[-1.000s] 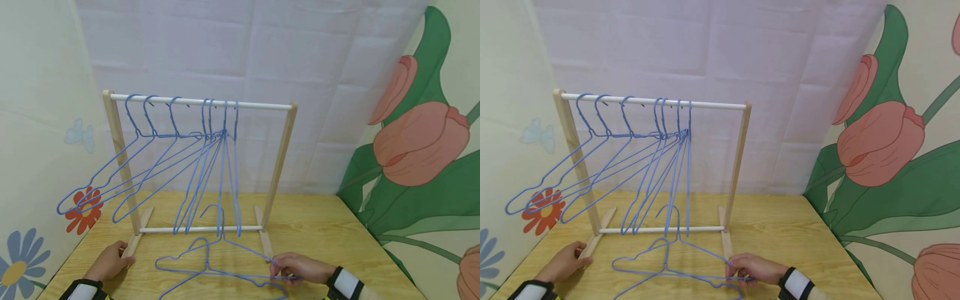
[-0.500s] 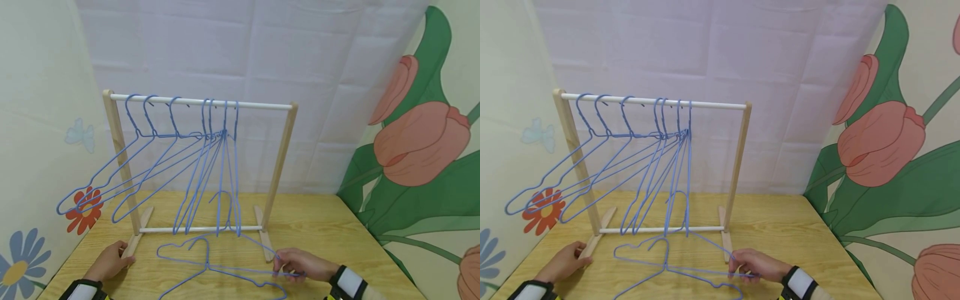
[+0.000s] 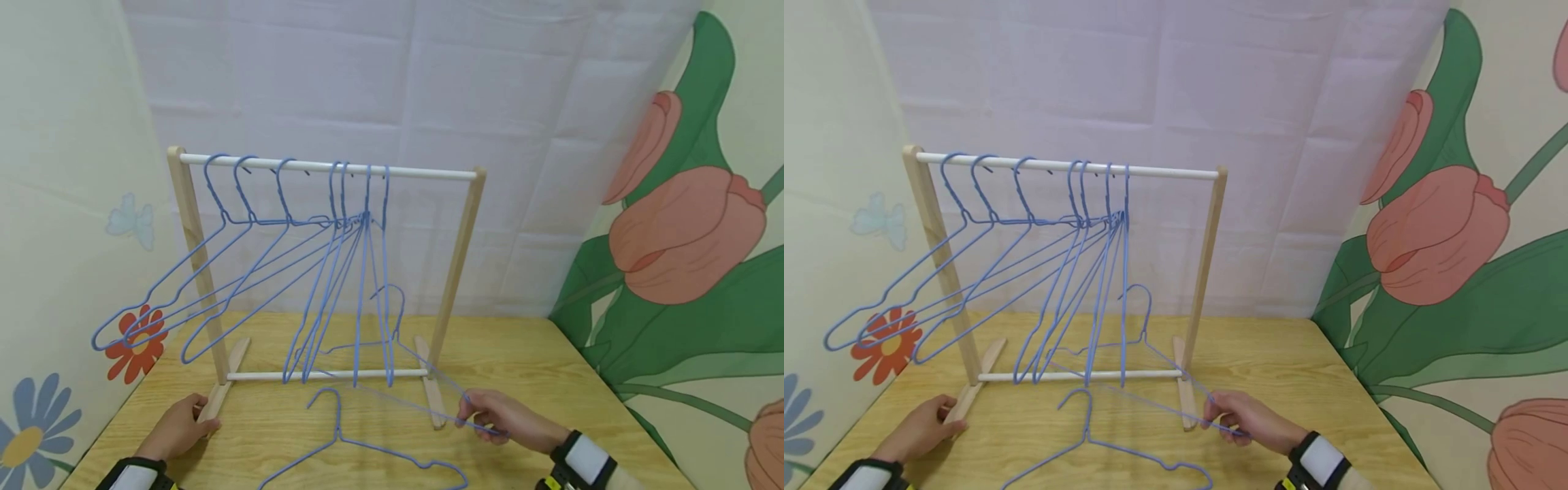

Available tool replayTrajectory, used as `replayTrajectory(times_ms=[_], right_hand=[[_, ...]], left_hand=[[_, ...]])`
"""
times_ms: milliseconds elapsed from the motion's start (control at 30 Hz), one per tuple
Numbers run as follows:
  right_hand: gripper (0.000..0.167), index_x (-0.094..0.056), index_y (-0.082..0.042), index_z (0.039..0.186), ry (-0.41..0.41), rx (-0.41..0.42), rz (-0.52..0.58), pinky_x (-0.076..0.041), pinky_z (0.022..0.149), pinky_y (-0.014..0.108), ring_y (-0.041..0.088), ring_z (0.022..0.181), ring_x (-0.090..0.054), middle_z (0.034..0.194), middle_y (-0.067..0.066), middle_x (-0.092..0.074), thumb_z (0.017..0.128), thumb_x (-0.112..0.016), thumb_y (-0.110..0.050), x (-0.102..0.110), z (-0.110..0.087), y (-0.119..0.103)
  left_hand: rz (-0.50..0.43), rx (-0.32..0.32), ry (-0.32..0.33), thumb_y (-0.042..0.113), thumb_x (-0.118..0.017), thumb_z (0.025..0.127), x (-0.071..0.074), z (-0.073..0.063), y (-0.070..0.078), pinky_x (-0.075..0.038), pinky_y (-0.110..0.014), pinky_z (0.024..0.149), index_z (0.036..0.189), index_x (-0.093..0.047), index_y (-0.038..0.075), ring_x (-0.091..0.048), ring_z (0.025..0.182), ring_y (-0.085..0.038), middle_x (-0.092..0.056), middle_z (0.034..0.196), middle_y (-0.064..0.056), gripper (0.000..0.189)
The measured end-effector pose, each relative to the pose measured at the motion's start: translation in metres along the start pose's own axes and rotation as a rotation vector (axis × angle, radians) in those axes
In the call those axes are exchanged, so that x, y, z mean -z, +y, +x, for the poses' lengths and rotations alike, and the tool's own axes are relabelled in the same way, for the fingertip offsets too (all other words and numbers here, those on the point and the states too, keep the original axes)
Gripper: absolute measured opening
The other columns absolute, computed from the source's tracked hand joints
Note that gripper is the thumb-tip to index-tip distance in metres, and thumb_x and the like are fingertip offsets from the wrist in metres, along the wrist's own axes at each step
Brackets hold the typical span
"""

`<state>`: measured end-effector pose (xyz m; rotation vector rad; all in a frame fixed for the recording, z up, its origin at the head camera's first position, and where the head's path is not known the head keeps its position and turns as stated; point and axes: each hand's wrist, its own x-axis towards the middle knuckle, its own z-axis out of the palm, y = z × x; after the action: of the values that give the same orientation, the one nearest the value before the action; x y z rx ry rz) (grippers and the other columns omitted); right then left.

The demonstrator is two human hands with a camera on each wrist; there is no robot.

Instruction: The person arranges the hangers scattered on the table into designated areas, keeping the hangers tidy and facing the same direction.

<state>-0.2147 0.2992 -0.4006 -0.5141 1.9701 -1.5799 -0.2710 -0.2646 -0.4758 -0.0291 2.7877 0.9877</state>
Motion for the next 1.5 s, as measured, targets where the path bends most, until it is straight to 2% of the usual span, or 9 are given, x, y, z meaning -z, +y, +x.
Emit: replayTrajectory(times_ms=[167, 300, 467, 600, 733, 1033, 1267, 1400, 1500], right_hand=[[0.051, -0.052, 0.009, 0.112, 0.032, -0.009, -0.016, -0.032, 0.055, 0.023, 0.009, 0.069, -0.045, 0.113, 0.009, -0.059, 0.113, -0.027, -0.036, 0.007, -0.007, -0.009], [0.053, -0.051, 0.004, 0.115, 0.08, -0.011, -0.082, -0.03, 0.055, 0.026, 0.011, 0.069, -0.041, 0.108, 0.01, -0.053, 0.113, -0.023, -0.041, 0.014, -0.016, -0.024], [0.056, -0.048, 0.005, 0.115, 0.231, -0.028, -0.177, -0.03, 0.054, 0.027, 0.012, 0.068, -0.038, 0.102, 0.012, -0.046, 0.112, -0.023, -0.045, 0.018, -0.027, -0.045], [0.052, -0.049, 0.001, 0.11, 0.35, -0.058, -0.187, -0.032, 0.054, 0.026, 0.013, 0.066, -0.037, 0.1, 0.011, -0.044, 0.112, -0.025, -0.045, 0.017, -0.032, -0.058], [0.05, -0.05, 0.0, 0.108, 0.415, -0.053, -0.18, -0.033, 0.054, 0.025, 0.012, 0.064, -0.036, 0.1, 0.01, -0.044, 0.112, -0.026, -0.043, 0.014, -0.033, -0.065], [0.046, -0.052, -0.006, 0.103, 0.493, 0.009, -0.203, -0.031, 0.051, 0.026, 0.01, 0.06, -0.033, 0.086, 0.007, -0.043, 0.113, -0.026, -0.042, 0.006, -0.038, -0.082], [0.044, -0.05, -0.005, 0.105, 0.538, 0.043, -0.235, -0.031, 0.053, 0.029, 0.012, 0.062, -0.033, 0.091, 0.008, -0.042, 0.113, -0.027, -0.042, -0.001, -0.043, -0.096], [0.046, -0.05, -0.004, 0.105, 0.545, 0.069, -0.242, -0.032, 0.053, 0.03, 0.012, 0.062, -0.033, 0.086, 0.008, -0.04, 0.112, -0.028, -0.044, -0.004, -0.044, -0.103], [0.046, -0.05, -0.004, 0.104, 0.562, 0.1, -0.255, -0.034, 0.053, 0.029, 0.011, 0.062, -0.035, 0.093, 0.009, -0.042, 0.112, -0.028, -0.044, -0.006, -0.043, -0.108]], left_hand=[[0.007, -0.013, 0.004, 0.017, -0.073, 0.094, 0.0, -0.001, 0.0, -0.05, -0.044, 0.078, 0.118, -0.05, -0.02, -0.059, 0.083, -0.023, -0.063, 0.093, -0.016, 0.05], [0.011, -0.019, 0.005, 0.017, -0.074, 0.093, 0.0, -0.002, 0.0, -0.05, -0.044, 0.079, 0.118, -0.05, -0.02, -0.059, 0.084, -0.023, -0.063, 0.093, -0.016, 0.05], [0.01, -0.023, 0.005, 0.017, -0.073, 0.094, 0.001, -0.002, 0.001, -0.05, -0.042, 0.077, 0.118, -0.05, -0.02, -0.059, 0.083, -0.023, -0.063, 0.093, -0.015, 0.05], [0.008, -0.036, 0.01, 0.017, -0.073, 0.094, 0.001, -0.002, 0.001, -0.049, -0.04, 0.075, 0.117, -0.05, -0.02, -0.059, 0.082, -0.021, -0.063, 0.092, -0.013, 0.049], [0.013, -0.043, 0.014, 0.017, -0.073, 0.093, 0.001, -0.002, 0.001, -0.05, -0.04, 0.075, 0.118, -0.05, -0.02, -0.059, 0.082, -0.021, -0.064, 0.092, -0.013, 0.05], [0.013, -0.027, 0.006, 0.017, -0.073, 0.094, 0.001, -0.002, 0.001, -0.05, -0.043, 0.077, 0.119, -0.049, -0.021, -0.059, 0.083, -0.022, -0.063, 0.093, -0.015, 0.052], [0.011, -0.022, 0.009, 0.016, -0.073, 0.094, 0.001, -0.002, 0.002, -0.05, -0.042, 0.077, 0.119, -0.049, -0.02, -0.059, 0.082, -0.022, -0.063, 0.093, -0.015, 0.05], [0.014, -0.024, 0.01, 0.017, -0.073, 0.093, 0.001, -0.001, 0.001, -0.05, -0.043, 0.077, 0.118, -0.049, -0.02, -0.059, 0.083, -0.022, -0.063, 0.093, -0.015, 0.051], [0.019, -0.027, 0.01, 0.017, -0.074, 0.093, 0.001, -0.002, 0.001, -0.05, -0.043, 0.077, 0.117, -0.05, -0.02, -0.059, 0.083, -0.023, -0.064, 0.093, -0.015, 0.05]])
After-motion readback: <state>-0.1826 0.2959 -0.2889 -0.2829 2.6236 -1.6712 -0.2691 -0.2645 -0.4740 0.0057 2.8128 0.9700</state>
